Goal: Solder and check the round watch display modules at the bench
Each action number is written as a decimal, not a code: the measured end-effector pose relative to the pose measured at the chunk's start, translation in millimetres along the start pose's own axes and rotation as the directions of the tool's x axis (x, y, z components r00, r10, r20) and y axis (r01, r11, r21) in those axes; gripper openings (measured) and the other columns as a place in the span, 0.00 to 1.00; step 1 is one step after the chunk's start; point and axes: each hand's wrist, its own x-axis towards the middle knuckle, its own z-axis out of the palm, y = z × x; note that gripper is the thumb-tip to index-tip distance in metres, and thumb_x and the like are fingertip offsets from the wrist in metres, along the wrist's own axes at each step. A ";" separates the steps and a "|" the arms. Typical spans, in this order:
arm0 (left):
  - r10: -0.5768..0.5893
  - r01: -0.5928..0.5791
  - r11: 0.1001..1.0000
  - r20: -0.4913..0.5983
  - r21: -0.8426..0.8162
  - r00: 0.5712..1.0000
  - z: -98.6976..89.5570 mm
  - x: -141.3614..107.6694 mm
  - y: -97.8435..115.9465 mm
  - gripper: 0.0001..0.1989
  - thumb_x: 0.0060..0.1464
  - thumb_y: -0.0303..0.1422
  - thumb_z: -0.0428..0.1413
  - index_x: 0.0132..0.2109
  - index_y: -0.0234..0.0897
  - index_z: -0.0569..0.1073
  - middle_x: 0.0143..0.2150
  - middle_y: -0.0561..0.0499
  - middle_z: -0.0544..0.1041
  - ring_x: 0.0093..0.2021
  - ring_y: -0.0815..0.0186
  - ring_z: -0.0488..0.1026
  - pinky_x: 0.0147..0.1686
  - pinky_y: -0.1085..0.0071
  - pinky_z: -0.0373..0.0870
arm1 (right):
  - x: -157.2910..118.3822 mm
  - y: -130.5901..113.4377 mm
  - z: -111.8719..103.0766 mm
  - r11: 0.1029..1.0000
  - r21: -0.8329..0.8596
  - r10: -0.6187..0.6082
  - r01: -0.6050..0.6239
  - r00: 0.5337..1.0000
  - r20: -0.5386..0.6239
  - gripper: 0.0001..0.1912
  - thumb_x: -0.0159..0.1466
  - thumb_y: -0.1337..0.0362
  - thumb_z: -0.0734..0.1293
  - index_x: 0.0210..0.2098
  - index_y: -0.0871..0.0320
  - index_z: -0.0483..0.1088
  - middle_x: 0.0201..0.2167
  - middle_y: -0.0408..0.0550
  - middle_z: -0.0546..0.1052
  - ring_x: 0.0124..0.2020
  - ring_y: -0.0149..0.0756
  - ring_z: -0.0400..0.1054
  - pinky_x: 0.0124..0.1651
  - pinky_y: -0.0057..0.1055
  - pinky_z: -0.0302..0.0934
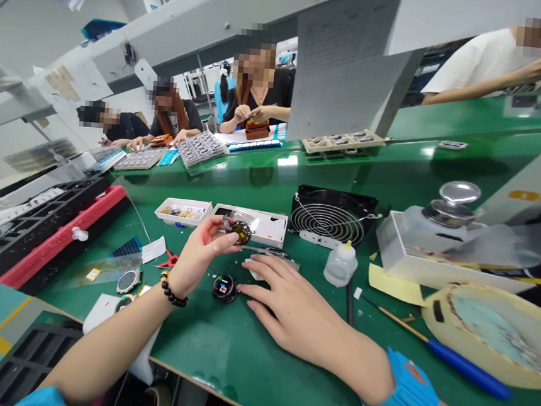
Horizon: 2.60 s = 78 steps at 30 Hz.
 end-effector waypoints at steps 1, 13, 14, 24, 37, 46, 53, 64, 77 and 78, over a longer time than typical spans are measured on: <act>-0.002 0.002 1.000 0.001 -0.003 1.000 0.1 0.0 -0.3 0.25 0.49 0.38 0.71 0.49 0.35 0.70 0.50 0.46 0.77 0.48 0.60 0.78 0.49 0.61 0.82 | -0.3 0.5 0.6 1.000 -0.010 -0.002 0.002 1.000 0.013 0.18 0.76 0.61 0.60 0.59 0.47 0.77 0.66 0.52 0.69 0.69 0.57 0.60 0.65 0.65 0.63; 0.011 -0.012 1.000 0.021 0.019 1.000 -1.7 1.1 -3.6 0.25 0.51 0.39 0.70 0.50 0.35 0.70 0.49 0.45 0.77 0.49 0.59 0.77 0.49 0.59 0.80 | -2.3 11.6 11.5 0.992 -0.120 0.038 -0.031 0.997 0.061 0.22 0.76 0.51 0.62 0.65 0.51 0.71 0.69 0.54 0.67 0.71 0.58 0.56 0.68 0.66 0.59; 0.009 -0.010 1.000 0.024 0.019 1.000 -1.7 1.0 -3.7 0.25 0.51 0.39 0.70 0.50 0.35 0.69 0.50 0.45 0.77 0.49 0.59 0.77 0.50 0.59 0.80 | -1.5 12.2 9.8 0.994 -0.105 0.042 -0.036 0.998 0.051 0.22 0.77 0.51 0.61 0.65 0.52 0.71 0.68 0.54 0.67 0.71 0.57 0.57 0.69 0.65 0.59; 0.008 -0.009 1.000 0.027 0.026 1.000 -2.3 1.7 -6.1 0.25 0.50 0.39 0.70 0.50 0.36 0.69 0.49 0.45 0.77 0.49 0.59 0.77 0.49 0.59 0.81 | -0.2 25.6 7.8 0.985 -0.082 0.146 -0.152 0.986 -0.078 0.18 0.76 0.63 0.58 0.53 0.55 0.78 0.53 0.51 0.80 0.56 0.48 0.73 0.58 0.51 0.71; -0.001 0.001 1.000 0.024 0.004 1.000 -1.9 1.9 -6.4 0.25 0.50 0.38 0.71 0.50 0.35 0.69 0.51 0.44 0.78 0.47 0.59 0.79 0.47 0.62 0.81 | 4.4 14.5 -7.0 0.997 -0.057 0.050 -0.057 0.991 -0.127 0.16 0.75 0.65 0.59 0.49 0.54 0.79 0.50 0.52 0.80 0.54 0.49 0.73 0.55 0.50 0.71; -0.002 0.002 1.000 0.026 0.005 1.000 -0.7 0.8 -5.8 0.25 0.49 0.37 0.71 0.50 0.36 0.69 0.49 0.46 0.78 0.46 0.61 0.79 0.46 0.63 0.80 | 3.7 9.2 8.7 0.980 -0.199 -0.014 0.006 0.999 -0.037 0.18 0.77 0.65 0.59 0.53 0.65 0.78 0.53 0.57 0.79 0.59 0.56 0.68 0.62 0.59 0.67; 0.002 -0.003 1.000 0.036 0.008 0.999 -1.4 1.0 -5.8 0.26 0.50 0.38 0.71 0.50 0.35 0.68 0.51 0.44 0.77 0.47 0.60 0.78 0.47 0.62 0.80 | 5.1 12.6 4.4 0.970 -0.242 0.018 -0.036 0.997 -0.077 0.18 0.77 0.67 0.58 0.54 0.64 0.78 0.53 0.55 0.79 0.59 0.55 0.68 0.63 0.58 0.66; 0.011 -0.011 1.000 0.027 0.025 1.000 -1.6 2.0 -6.7 0.25 0.50 0.38 0.70 0.50 0.35 0.69 0.49 0.44 0.78 0.45 0.61 0.78 0.47 0.60 0.80 | 3.6 15.4 16.8 0.975 -0.220 0.006 -0.013 0.999 -0.034 0.20 0.79 0.63 0.56 0.57 0.62 0.77 0.57 0.52 0.78 0.62 0.54 0.66 0.64 0.56 0.66; 0.021 -0.022 0.999 0.022 0.032 1.000 -2.4 2.7 -7.3 0.26 0.50 0.39 0.70 0.51 0.35 0.68 0.49 0.43 0.78 0.46 0.58 0.78 0.48 0.57 0.79 | 9.7 9.3 21.3 0.974 -0.224 -0.022 0.025 1.000 0.016 0.23 0.80 0.60 0.54 0.64 0.60 0.71 0.66 0.49 0.72 0.69 0.54 0.58 0.67 0.60 0.62; 0.022 -0.023 0.999 0.021 0.036 1.000 -2.4 2.5 -7.2 0.27 0.50 0.38 0.70 0.51 0.35 0.68 0.49 0.43 0.78 0.47 0.58 0.78 0.48 0.57 0.79 | 10.4 8.5 21.7 0.973 -0.229 -0.030 0.033 0.999 0.019 0.23 0.80 0.60 0.54 0.64 0.60 0.72 0.66 0.49 0.72 0.69 0.55 0.58 0.67 0.60 0.62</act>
